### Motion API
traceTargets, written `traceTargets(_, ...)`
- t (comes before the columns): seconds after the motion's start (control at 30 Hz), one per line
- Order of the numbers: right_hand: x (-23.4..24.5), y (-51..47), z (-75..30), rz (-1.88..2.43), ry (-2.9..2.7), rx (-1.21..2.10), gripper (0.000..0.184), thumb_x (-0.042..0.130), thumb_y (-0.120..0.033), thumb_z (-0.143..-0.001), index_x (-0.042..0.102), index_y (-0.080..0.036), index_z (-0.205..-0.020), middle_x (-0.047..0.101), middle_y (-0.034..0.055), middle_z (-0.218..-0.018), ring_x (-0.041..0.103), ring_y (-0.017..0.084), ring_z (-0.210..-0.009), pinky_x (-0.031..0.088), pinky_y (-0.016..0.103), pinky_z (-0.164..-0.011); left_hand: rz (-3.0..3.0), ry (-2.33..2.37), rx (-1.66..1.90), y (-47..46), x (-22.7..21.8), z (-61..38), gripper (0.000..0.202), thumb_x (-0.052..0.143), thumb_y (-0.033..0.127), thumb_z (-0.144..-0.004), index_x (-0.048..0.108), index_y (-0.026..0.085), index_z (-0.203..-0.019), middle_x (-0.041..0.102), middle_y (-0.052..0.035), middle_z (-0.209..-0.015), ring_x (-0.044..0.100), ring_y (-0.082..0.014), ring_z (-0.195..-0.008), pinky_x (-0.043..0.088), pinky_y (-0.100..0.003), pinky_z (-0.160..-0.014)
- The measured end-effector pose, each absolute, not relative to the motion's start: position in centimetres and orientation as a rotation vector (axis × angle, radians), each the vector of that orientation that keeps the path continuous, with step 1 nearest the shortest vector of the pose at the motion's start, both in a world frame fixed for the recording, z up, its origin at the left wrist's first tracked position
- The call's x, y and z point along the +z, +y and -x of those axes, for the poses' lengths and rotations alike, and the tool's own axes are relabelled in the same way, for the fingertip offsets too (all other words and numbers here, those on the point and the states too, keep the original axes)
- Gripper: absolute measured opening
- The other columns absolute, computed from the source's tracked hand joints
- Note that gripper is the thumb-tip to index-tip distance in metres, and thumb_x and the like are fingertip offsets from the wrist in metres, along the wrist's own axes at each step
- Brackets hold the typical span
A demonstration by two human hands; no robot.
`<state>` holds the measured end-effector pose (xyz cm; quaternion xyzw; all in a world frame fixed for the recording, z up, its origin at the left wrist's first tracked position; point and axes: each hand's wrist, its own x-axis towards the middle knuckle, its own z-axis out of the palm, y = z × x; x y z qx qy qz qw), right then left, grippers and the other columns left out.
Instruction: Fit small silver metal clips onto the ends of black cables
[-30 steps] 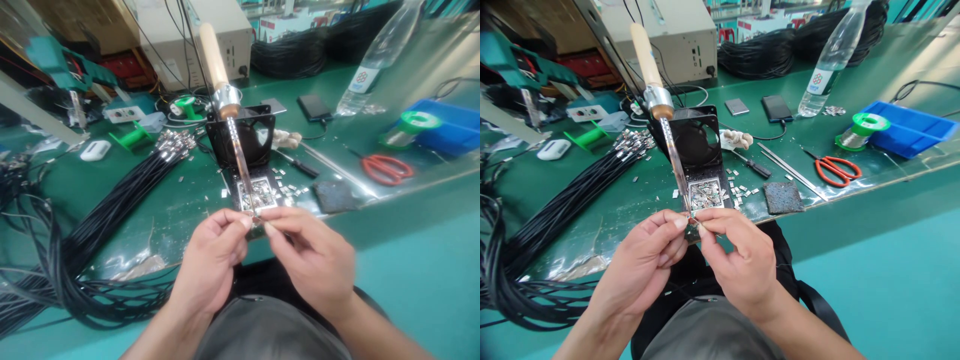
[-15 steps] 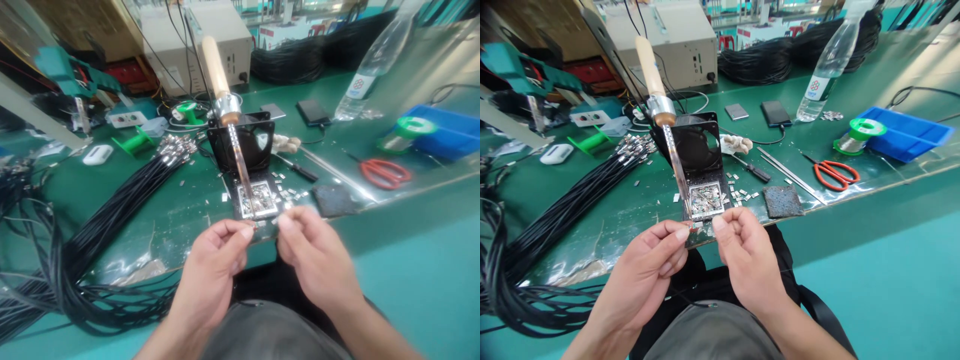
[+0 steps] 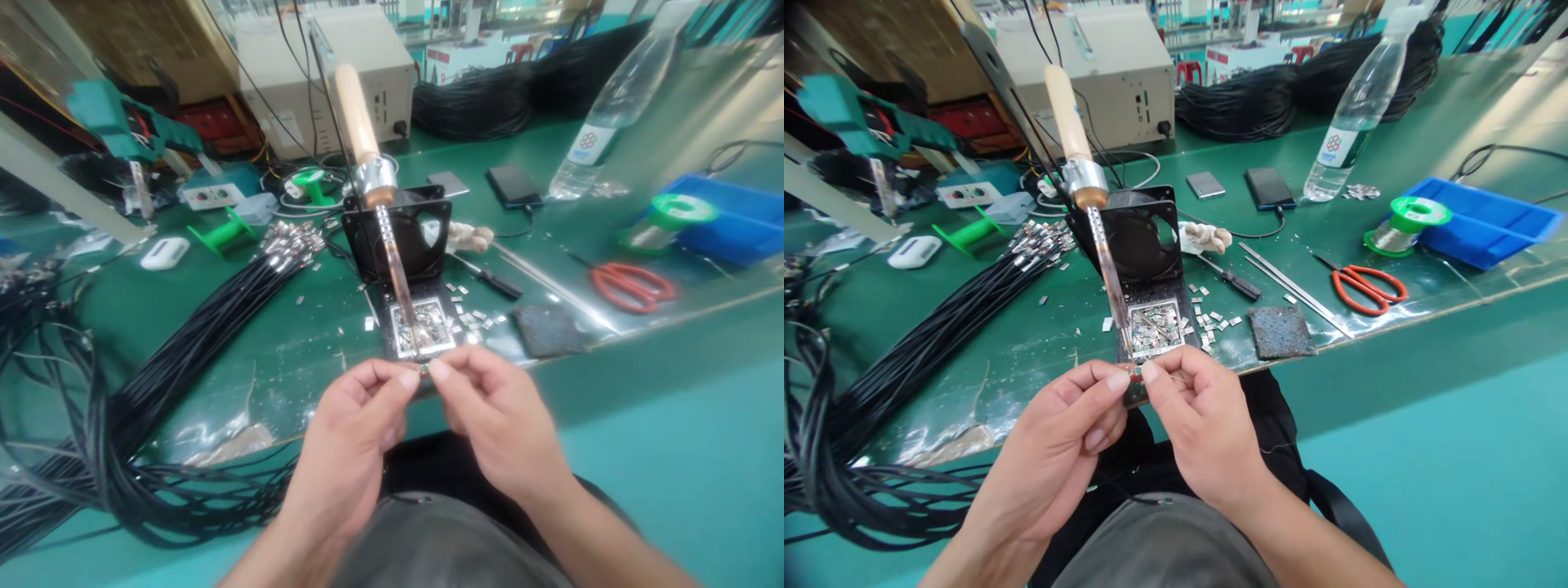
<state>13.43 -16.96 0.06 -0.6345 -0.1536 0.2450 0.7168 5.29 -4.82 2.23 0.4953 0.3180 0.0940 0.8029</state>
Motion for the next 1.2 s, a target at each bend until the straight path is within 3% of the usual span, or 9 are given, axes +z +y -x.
traceTargets(0.23,0.5,-16.5,-13.4,1.411,-0.345,0.507,0.027,0.07,-0.039,-0.095,0.065,-0.019,-0.078,0.047,-0.0079,-0.052,0.036,0.008,-0.046,0.029,0.021,-0.042,-1.071,0.701,0.227,-4.8,2.6,-6.1,0.025,0.088,0.031,-0.079,0.068,0.017,-0.072,0.042,0.0106,-0.048,0.026,-0.0058,-0.047,0.023,-0.022,-0.047)
traceTargets(1.2,0.4,-15.9,-14.0,1.453,-0.329,0.484,0.026,0.07,-0.039,-0.094,0.063,-0.02,-0.076,0.047,-0.007,-0.052,0.037,0.009,-0.046,0.03,0.022,-0.042,-1.057,0.693,0.239,-4.4,3.2,-6.7,0.021,0.086,0.025,-0.079,0.068,0.015,-0.074,0.045,0.0099,-0.05,0.029,-0.0041,-0.045,0.022,-0.02,-0.044)
